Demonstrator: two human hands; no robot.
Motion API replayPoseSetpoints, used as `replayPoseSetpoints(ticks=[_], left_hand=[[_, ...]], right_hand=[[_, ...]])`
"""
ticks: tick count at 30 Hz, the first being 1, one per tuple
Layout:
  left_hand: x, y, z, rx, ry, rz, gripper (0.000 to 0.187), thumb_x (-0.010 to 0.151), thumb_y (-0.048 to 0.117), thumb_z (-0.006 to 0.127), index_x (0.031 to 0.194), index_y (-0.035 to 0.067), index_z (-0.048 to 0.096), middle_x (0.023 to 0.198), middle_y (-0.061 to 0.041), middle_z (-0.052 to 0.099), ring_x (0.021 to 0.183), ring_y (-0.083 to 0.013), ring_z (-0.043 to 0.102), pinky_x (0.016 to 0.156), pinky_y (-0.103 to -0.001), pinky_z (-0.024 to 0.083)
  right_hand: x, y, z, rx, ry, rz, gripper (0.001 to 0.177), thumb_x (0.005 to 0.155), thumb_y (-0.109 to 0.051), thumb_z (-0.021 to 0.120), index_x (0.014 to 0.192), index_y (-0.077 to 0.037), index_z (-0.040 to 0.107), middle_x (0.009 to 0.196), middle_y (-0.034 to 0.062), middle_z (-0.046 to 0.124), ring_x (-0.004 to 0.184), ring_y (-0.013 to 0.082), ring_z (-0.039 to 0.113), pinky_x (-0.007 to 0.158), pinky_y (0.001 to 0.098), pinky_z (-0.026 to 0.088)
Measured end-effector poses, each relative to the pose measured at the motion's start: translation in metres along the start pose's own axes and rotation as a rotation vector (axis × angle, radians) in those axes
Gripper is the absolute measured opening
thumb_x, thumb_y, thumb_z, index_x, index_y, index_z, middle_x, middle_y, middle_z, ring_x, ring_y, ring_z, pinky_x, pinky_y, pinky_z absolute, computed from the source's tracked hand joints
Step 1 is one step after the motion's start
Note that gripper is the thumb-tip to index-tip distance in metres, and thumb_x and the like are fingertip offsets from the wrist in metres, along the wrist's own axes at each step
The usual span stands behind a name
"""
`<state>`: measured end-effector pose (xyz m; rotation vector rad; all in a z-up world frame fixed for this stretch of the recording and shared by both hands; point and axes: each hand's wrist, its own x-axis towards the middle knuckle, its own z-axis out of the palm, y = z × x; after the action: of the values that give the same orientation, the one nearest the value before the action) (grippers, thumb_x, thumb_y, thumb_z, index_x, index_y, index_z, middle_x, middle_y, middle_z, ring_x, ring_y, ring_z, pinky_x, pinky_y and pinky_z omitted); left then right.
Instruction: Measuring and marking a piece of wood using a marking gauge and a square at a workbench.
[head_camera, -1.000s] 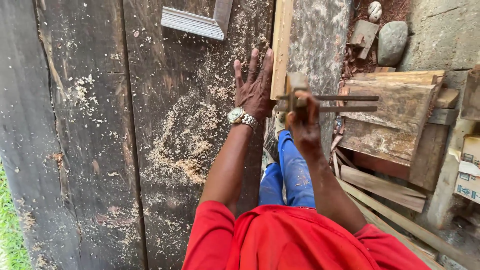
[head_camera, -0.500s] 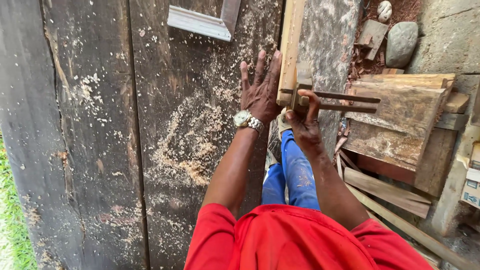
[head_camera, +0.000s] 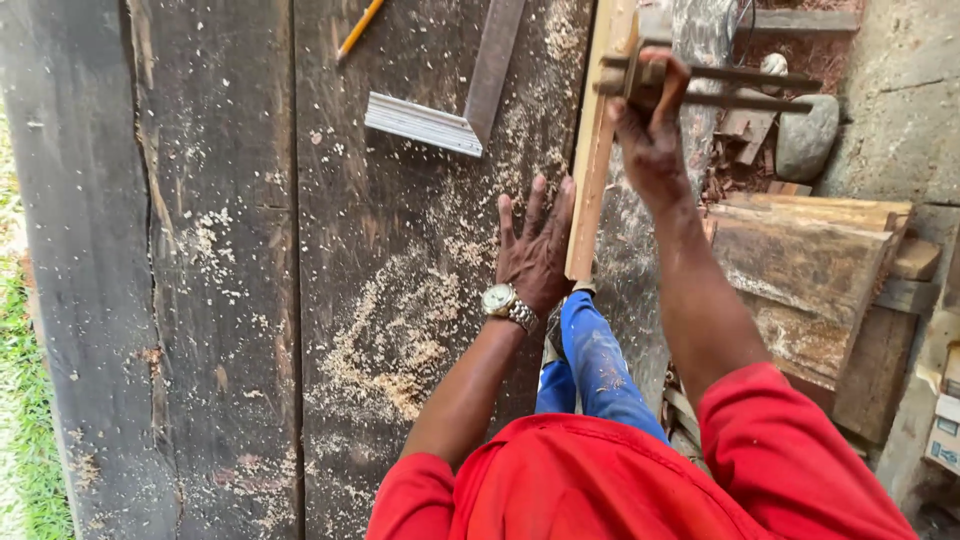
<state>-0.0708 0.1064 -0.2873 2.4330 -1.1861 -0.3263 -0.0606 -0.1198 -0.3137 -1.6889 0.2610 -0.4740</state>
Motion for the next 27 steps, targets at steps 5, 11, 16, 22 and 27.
replayPoseSetpoints(ticks=[5, 11, 16, 22, 27], left_hand=[[0.003, -0.001, 0.000, -0.021, 0.024, 0.003, 0.108, 0.081, 0.027, 0.076, 0.164, 0.013, 0.009, 0.173, -0.005, 0.019, 0.162, -0.0269, 0.009, 0.128, -0.067, -0.001], [0.004, -0.002, -0.001, 0.061, -0.034, -0.009, 0.110, 0.082, 0.028, 0.077, 0.167, 0.011, 0.009, 0.175, -0.004, 0.022, 0.164, -0.0264, 0.010, 0.129, -0.064, -0.001], [0.005, 0.002, -0.010, -0.054, -0.053, -0.018, 0.115, 0.074, 0.031, 0.080, 0.162, 0.010, 0.010, 0.171, -0.007, 0.023, 0.160, -0.0277, 0.011, 0.126, -0.066, 0.000], [0.007, 0.009, -0.020, -0.015, -0.031, -0.016, 0.111, 0.075, 0.031, 0.080, 0.162, 0.008, 0.014, 0.170, -0.008, 0.024, 0.160, -0.0284, 0.010, 0.126, -0.065, 0.000], [0.004, -0.002, -0.033, 0.046, -0.245, 0.027, 0.110, 0.074, 0.019, 0.076, 0.163, 0.003, 0.014, 0.172, -0.011, 0.022, 0.161, -0.0292, 0.010, 0.127, -0.061, 0.000]], right_hand=[[0.073, 0.011, -0.016, -0.001, -0.001, -0.067, 0.049, 0.123, -0.014, 0.057, 0.155, -0.031, 0.024, 0.153, 0.0217, 0.043, 0.135, 0.0315, 0.059, 0.104, 0.0506, 0.062], [0.141, 0.054, -0.046, -0.114, 0.075, 0.119, 0.074, 0.120, -0.023, 0.053, 0.157, -0.014, -0.010, 0.157, 0.0325, 0.026, 0.138, 0.0358, 0.045, 0.108, 0.0453, 0.054], [0.160, 0.050, -0.041, 0.114, 0.005, 0.091, 0.051, 0.117, -0.030, 0.059, 0.158, -0.017, 0.031, 0.149, 0.0193, 0.064, 0.142, 0.0278, 0.060, 0.122, 0.0426, 0.048], [0.114, 0.026, -0.026, 0.187, 0.011, 0.065, 0.067, 0.122, -0.024, 0.055, 0.166, -0.028, 0.005, 0.155, 0.0240, 0.057, 0.141, 0.0282, 0.060, 0.112, 0.0474, 0.057], [0.071, 0.031, -0.016, 0.102, 0.032, 0.072, 0.055, 0.120, -0.017, 0.053, 0.161, -0.026, 0.018, 0.162, 0.0229, 0.029, 0.134, 0.0247, 0.051, 0.107, 0.0455, 0.061]])
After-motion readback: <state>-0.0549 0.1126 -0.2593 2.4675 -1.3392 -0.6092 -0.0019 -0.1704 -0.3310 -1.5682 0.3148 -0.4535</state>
